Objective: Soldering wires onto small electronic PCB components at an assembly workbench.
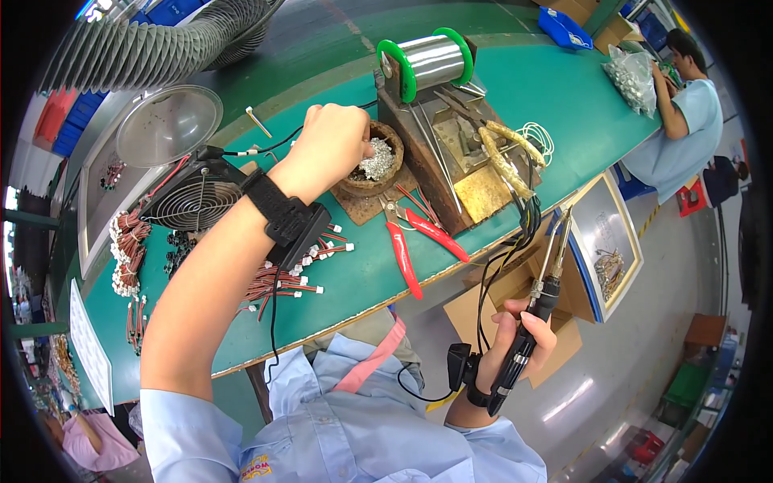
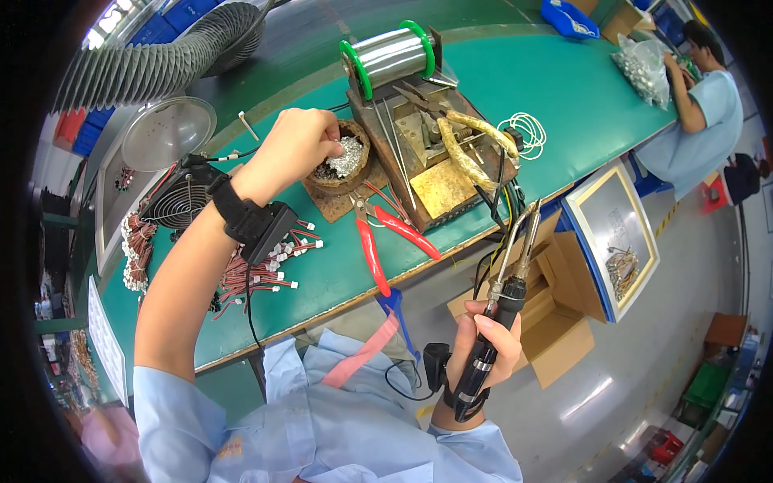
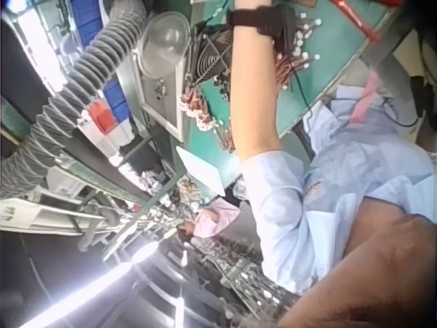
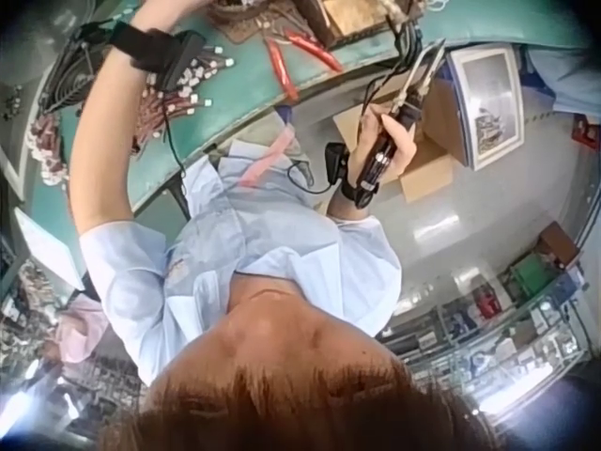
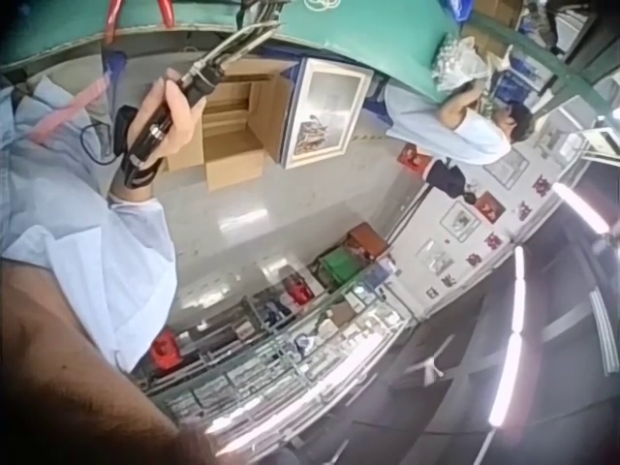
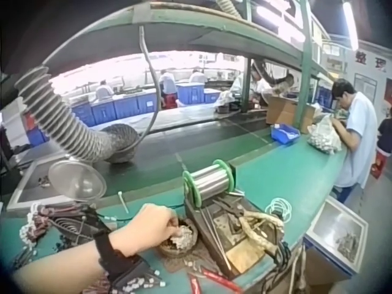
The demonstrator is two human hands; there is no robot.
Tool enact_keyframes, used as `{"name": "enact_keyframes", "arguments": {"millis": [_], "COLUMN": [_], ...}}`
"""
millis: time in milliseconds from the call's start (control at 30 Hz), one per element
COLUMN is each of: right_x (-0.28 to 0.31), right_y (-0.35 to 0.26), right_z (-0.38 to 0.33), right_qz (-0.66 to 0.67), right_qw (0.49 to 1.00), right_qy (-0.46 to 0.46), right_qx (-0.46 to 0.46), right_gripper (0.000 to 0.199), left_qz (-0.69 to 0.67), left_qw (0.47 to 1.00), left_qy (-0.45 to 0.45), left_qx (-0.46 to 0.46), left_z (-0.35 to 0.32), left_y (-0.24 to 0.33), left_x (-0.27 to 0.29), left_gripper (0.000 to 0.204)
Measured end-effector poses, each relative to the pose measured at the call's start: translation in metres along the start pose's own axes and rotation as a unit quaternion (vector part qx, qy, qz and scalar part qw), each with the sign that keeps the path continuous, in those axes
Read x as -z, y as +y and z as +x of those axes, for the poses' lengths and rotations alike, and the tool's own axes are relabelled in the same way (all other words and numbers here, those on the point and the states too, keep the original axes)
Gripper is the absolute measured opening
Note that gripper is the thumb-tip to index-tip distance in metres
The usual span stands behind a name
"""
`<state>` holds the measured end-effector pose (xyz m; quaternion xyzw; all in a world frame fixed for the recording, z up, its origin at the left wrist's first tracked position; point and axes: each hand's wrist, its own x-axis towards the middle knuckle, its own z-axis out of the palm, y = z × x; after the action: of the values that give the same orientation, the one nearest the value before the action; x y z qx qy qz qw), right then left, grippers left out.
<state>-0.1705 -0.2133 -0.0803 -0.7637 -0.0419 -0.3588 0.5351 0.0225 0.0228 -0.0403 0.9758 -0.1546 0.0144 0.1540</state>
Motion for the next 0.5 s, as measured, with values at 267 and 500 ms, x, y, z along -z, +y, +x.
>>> {"name": "enact_keyframes", "arguments": {"millis": [267, 500], "right_x": [0.000, 0.000], "right_y": [0.002, 0.000], "right_z": [0.002, 0.002], "right_qz": [0.003, 0.013], "right_qw": [1.000, 1.000], "right_qy": [0.001, 0.002], "right_qx": [0.000, -0.012], "right_gripper": [0.026, 0.027], "left_qz": [-0.059, 0.093], "left_qw": [0.991, 0.973], "left_qy": [-0.110, -0.207], "left_qx": [0.045, 0.040], "left_z": [0.006, 0.014], "left_y": [0.008, 0.020], "left_x": [0.025, 0.035], "left_gripper": [0.021, 0.024]}}
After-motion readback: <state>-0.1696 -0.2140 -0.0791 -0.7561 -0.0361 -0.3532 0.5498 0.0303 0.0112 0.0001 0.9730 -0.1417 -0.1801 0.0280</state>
